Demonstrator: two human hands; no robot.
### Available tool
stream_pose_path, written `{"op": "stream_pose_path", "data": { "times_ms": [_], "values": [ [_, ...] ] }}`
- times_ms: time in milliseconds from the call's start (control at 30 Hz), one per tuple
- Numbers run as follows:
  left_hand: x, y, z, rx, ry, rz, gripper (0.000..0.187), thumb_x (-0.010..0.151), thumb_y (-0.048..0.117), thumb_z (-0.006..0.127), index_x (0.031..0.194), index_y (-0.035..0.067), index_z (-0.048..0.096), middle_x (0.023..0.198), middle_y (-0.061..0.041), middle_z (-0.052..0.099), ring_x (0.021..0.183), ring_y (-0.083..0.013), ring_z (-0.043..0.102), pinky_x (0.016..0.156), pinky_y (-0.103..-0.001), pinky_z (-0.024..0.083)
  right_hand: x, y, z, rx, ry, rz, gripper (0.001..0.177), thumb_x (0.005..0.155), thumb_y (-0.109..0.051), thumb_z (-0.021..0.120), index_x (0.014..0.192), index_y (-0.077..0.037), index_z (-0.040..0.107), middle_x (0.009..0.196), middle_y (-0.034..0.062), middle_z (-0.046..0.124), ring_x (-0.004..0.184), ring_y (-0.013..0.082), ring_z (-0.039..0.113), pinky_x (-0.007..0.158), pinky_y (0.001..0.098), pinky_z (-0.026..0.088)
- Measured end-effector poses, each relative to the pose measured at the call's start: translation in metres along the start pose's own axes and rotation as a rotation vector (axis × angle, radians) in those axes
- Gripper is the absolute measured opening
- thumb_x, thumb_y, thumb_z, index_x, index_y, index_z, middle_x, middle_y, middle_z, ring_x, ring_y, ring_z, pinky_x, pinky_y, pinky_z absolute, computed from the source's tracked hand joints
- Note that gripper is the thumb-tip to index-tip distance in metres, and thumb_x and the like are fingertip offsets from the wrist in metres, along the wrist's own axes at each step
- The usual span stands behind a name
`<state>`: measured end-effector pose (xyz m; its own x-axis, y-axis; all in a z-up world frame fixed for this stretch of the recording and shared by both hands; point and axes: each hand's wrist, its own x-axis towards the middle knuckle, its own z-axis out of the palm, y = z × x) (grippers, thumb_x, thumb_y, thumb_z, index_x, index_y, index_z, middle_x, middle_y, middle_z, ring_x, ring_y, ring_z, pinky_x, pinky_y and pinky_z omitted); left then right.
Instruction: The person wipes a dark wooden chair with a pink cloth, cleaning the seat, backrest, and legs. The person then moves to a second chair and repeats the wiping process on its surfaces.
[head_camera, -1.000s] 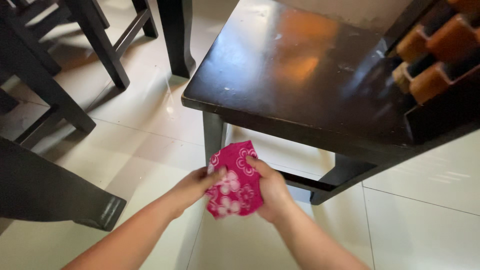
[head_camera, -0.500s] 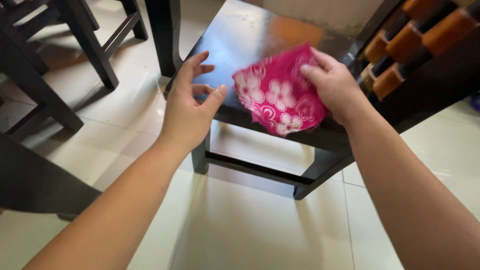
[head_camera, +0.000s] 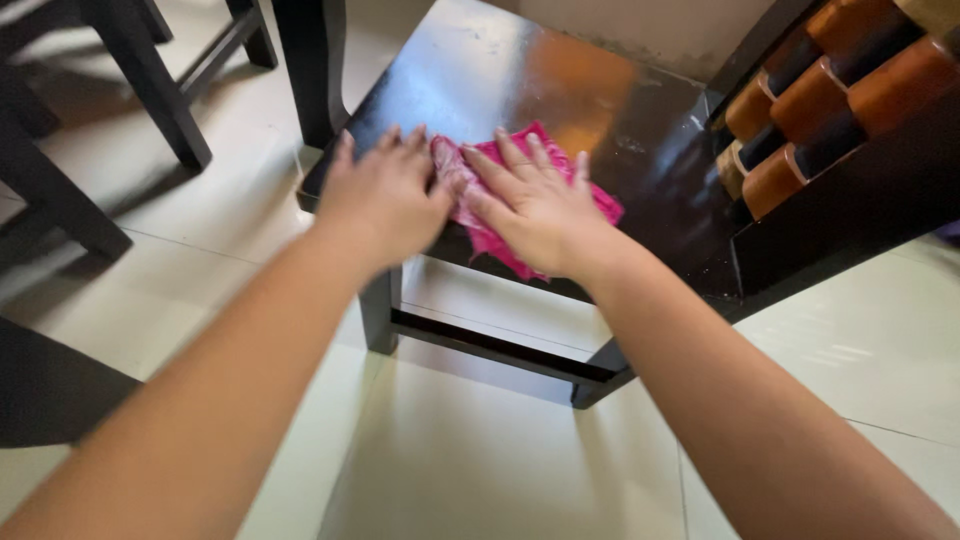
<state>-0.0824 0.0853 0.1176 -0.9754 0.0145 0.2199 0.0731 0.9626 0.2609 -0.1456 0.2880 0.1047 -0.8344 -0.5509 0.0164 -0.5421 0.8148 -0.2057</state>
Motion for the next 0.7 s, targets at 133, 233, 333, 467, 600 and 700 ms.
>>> {"op": "stream_pose_path", "data": {
  "times_ms": [133, 233, 333, 467, 600, 700],
  "values": [
    [0.017, -0.007, -0.007, -0.102, -0.042, -0.105, 0.089, 0.094, 0.075, 0.028, 0.159, 0.015, 0.025, 0.165, -0.007, 0.028, 0.154, -0.0244, 0.020, 0.123, -0.052, 0.007, 0.011, 0.061, -0.024, -0.023, -0.014, 0.259, 0.073, 0.093, -0.069, 0.029, 0.160, -0.042, 0.017, 0.172, 0.0032, -0.001, 0.157, 0.0338, -0.004, 0.115, 0.0730, -0.007],
    [0.017, -0.002, -0.001, -0.050, 0.079, -0.116, 0.100, 0.092, 0.084, 0.028, 0.161, 0.012, 0.017, 0.165, -0.016, 0.023, 0.153, -0.0314, 0.015, 0.121, -0.051, 0.005, 0.043, 0.074, -0.033, -0.028, -0.020, 0.425, 0.072, 0.095, -0.070, 0.030, 0.161, -0.046, 0.014, 0.171, 0.0088, -0.002, 0.156, 0.0410, -0.005, 0.116, 0.0739, -0.005],
    [0.012, 0.002, 0.000, -0.011, 0.250, -0.072, 0.102, 0.091, 0.082, 0.029, 0.163, 0.012, 0.016, 0.166, -0.017, 0.019, 0.154, -0.0349, 0.009, 0.121, -0.058, -0.002, 0.077, 0.037, -0.031, -0.194, 0.065, 0.048, 0.071, 0.103, -0.061, 0.037, 0.165, -0.034, 0.015, 0.168, 0.0220, 0.005, 0.152, 0.0526, 0.000, 0.115, 0.0744, 0.002],
    [0.001, 0.001, -0.002, 0.035, 0.414, -0.043, 0.098, 0.095, 0.079, 0.033, 0.165, 0.011, 0.018, 0.171, -0.019, 0.012, 0.157, -0.0390, 0.002, 0.119, -0.064, -0.010, 0.085, -0.060, -0.001, -0.381, -0.117, -0.217, 0.071, 0.093, -0.052, 0.045, 0.159, -0.038, 0.023, 0.171, 0.0031, 0.011, 0.158, 0.0411, 0.001, 0.115, 0.0760, 0.009],
    [-0.007, -0.003, -0.008, -0.032, 0.414, -0.026, 0.096, 0.097, 0.078, 0.035, 0.167, 0.014, 0.016, 0.174, -0.017, 0.010, 0.160, -0.0380, -0.001, 0.120, -0.065, -0.013, 0.031, -0.060, -0.004, -0.134, -0.027, -0.218, 0.071, 0.093, -0.057, 0.044, 0.159, -0.035, 0.028, 0.170, 0.0123, 0.010, 0.156, 0.0407, 0.002, 0.114, 0.0751, 0.004],
    [-0.002, -0.001, -0.012, -0.019, 0.396, 0.027, 0.099, 0.096, 0.080, 0.032, 0.166, 0.012, 0.015, 0.173, -0.016, 0.010, 0.159, -0.0356, -0.001, 0.120, -0.065, -0.013, -0.018, -0.022, -0.018, -0.086, -0.045, -0.096, 0.071, 0.096, -0.070, 0.034, 0.160, -0.039, 0.026, 0.172, 0.0124, 0.003, 0.159, 0.0366, -0.004, 0.117, 0.0709, -0.003]
  ]
}}
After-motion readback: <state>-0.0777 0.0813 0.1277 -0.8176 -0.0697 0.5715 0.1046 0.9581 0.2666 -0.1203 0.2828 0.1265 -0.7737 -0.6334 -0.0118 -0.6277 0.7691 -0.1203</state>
